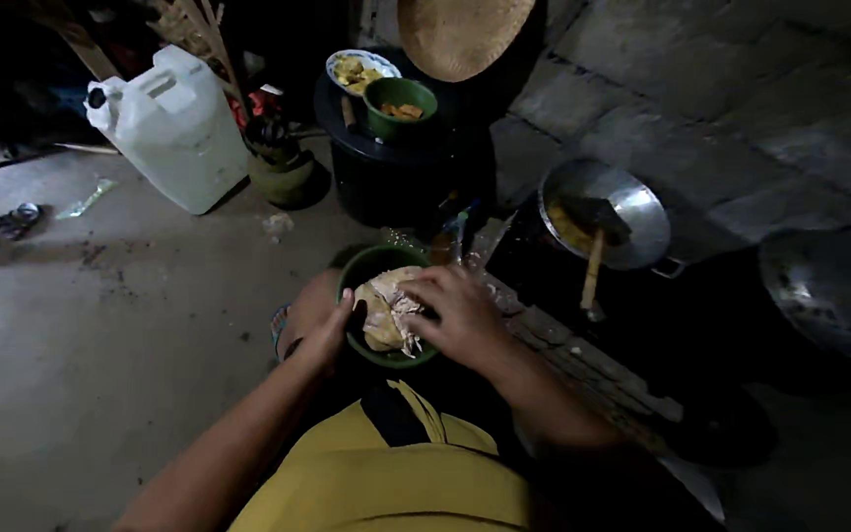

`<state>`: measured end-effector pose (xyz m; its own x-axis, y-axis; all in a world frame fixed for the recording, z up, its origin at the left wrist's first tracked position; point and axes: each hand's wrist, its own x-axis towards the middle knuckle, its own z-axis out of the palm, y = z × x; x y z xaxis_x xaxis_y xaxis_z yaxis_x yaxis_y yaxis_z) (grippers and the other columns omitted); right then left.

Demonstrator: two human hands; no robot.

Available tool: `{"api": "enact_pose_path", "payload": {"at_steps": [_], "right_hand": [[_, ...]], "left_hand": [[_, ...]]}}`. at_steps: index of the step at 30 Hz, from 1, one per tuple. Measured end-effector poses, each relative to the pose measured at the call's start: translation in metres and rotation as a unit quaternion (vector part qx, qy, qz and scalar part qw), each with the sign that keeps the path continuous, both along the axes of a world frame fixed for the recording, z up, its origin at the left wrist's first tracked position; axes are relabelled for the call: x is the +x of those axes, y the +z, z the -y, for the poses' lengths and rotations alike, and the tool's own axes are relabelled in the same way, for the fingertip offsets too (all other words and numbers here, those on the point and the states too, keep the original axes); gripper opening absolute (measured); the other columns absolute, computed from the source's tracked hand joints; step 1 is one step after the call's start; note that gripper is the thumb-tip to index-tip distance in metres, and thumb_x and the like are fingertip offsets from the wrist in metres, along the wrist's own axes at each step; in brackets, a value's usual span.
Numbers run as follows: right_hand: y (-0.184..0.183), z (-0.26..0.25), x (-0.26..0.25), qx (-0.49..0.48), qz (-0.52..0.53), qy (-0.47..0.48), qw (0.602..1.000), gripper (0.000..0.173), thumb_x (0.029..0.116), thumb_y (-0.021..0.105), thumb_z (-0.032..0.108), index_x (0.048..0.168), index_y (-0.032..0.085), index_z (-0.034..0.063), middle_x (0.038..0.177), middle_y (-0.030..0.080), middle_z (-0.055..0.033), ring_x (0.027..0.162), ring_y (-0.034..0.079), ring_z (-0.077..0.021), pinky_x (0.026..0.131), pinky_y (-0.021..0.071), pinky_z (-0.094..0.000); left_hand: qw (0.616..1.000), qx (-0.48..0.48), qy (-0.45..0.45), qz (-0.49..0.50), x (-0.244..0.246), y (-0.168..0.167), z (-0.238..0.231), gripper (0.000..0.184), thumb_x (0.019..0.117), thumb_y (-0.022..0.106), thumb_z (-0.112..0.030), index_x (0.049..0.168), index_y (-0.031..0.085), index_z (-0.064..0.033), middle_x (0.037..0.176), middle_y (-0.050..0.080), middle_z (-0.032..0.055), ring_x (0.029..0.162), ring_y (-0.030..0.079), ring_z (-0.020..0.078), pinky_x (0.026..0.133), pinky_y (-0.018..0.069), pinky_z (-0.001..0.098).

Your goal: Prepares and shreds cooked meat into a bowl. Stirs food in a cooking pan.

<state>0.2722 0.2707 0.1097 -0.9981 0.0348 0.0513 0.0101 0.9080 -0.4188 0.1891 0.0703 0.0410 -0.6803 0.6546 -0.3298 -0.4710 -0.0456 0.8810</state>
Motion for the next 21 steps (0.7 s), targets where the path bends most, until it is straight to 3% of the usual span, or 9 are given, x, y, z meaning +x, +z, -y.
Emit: {"api": "enact_pose_path", "payload": {"at_steps": [2, 4, 8, 10, 12, 13, 17, 21], "right_hand": [[0.002, 0.029, -0.008, 0.061, 0.096, 0.049, 0.992, 0.050, 0.0922, 0.075, 0.041, 0.136, 0.067, 0.0172, 0.136, 0.062, -0.0138, 0.131, 0.053, -0.0370, 0.106, 0.0420, -0.0613], [0.005, 0.049, -0.014, 0.121, 0.164, 0.066, 0.977, 0.053, 0.0961, 0.071, 0.041, 0.141, 0.062, 0.0133, 0.139, 0.060, -0.0158, 0.132, 0.053, -0.0371, 0.108, 0.0412, -0.0578], [0.001, 0.063, -0.013, 0.150, 0.153, 0.071, 0.974, 0.031, 0.1039, 0.060, 0.029, 0.123, 0.070, 0.0073, 0.124, 0.066, -0.0169, 0.123, 0.058, -0.0372, 0.101, 0.0454, -0.0545], [0.000, 0.060, -0.011, 0.137, 0.139, 0.066, 0.978, 0.026, 0.1045, 0.057, 0.024, 0.117, 0.073, 0.0077, 0.121, 0.068, -0.0155, 0.121, 0.060, -0.0360, 0.101, 0.0462, -0.0543], [0.005, 0.054, -0.013, 0.104, 0.147, 0.037, 0.983, 0.026, 0.1053, 0.055, 0.022, 0.118, 0.073, 0.0083, 0.121, 0.069, -0.0148, 0.122, 0.060, -0.0350, 0.103, 0.0452, -0.0551], [0.007, 0.050, -0.013, 0.096, 0.148, 0.016, 0.984, 0.028, 0.1057, 0.055, 0.025, 0.121, 0.071, 0.0089, 0.122, 0.069, -0.0145, 0.123, 0.060, -0.0347, 0.104, 0.0447, -0.0555], [0.001, 0.045, -0.015, 0.120, 0.176, -0.033, 0.977, 0.051, 0.0992, 0.064, 0.047, 0.135, 0.066, 0.0106, 0.131, 0.064, -0.0155, 0.128, 0.055, -0.0352, 0.106, 0.0421, -0.0558], [-0.004, 0.057, -0.013, 0.160, 0.201, -0.018, 0.966, 0.038, 0.1042, 0.059, 0.032, 0.131, 0.068, 0.0078, 0.128, 0.066, -0.0161, 0.125, 0.057, -0.0350, 0.105, 0.0425, -0.0537]], "left_hand": [[1.000, -0.009, -0.006, 0.011, 0.007, -0.001, 0.002, 0.057, 0.1113, 0.023, -0.045, 0.131, 0.054, -0.0015, 0.104, 0.069, 0.0069, 0.096, 0.068, 0.0119, 0.087, 0.0581, 0.0321], [1.000, 0.000, 0.003, 0.012, 0.011, -0.007, 0.002, 0.055, 0.1114, 0.024, -0.043, 0.135, 0.049, -0.0010, 0.102, 0.067, 0.0076, 0.094, 0.067, 0.0132, 0.086, 0.0579, 0.0330], [1.000, -0.007, 0.018, 0.010, 0.009, -0.009, 0.004, 0.058, 0.1112, 0.024, -0.047, 0.148, 0.040, -0.0052, 0.113, 0.067, 0.0105, 0.102, 0.067, 0.0160, 0.091, 0.0573, 0.0354], [1.000, 0.006, 0.013, -0.002, 0.007, -0.010, 0.003, 0.059, 0.1106, 0.024, -0.048, 0.149, 0.039, -0.0066, 0.112, 0.068, 0.0102, 0.102, 0.068, 0.0164, 0.091, 0.0579, 0.0359], [1.000, 0.004, 0.004, -0.019, 0.004, -0.009, 0.002, 0.055, 0.1106, 0.028, -0.045, 0.148, 0.040, -0.0066, 0.110, 0.068, 0.0091, 0.099, 0.068, 0.0144, 0.089, 0.0577, 0.0338], [1.000, -0.004, -0.012, -0.028, 0.004, -0.008, 0.003, 0.055, 0.1108, 0.029, -0.043, 0.153, 0.035, -0.0080, 0.114, 0.067, 0.0091, 0.102, 0.067, 0.0131, 0.091, 0.0571, 0.0323], [0.998, -0.028, -0.050, -0.013, 0.013, -0.005, -0.001, 0.058, 0.1119, 0.030, -0.038, 0.161, 0.018, -0.0096, 0.119, 0.064, 0.0120, 0.102, 0.066, 0.0135, 0.091, 0.0561, 0.0313], [0.997, -0.044, -0.060, -0.012, 0.019, -0.009, -0.003, 0.060, 0.1116, 0.031, -0.039, 0.161, 0.017, -0.0087, 0.125, 0.061, 0.0150, 0.105, 0.065, 0.0150, 0.093, 0.0556, 0.0323]]}}
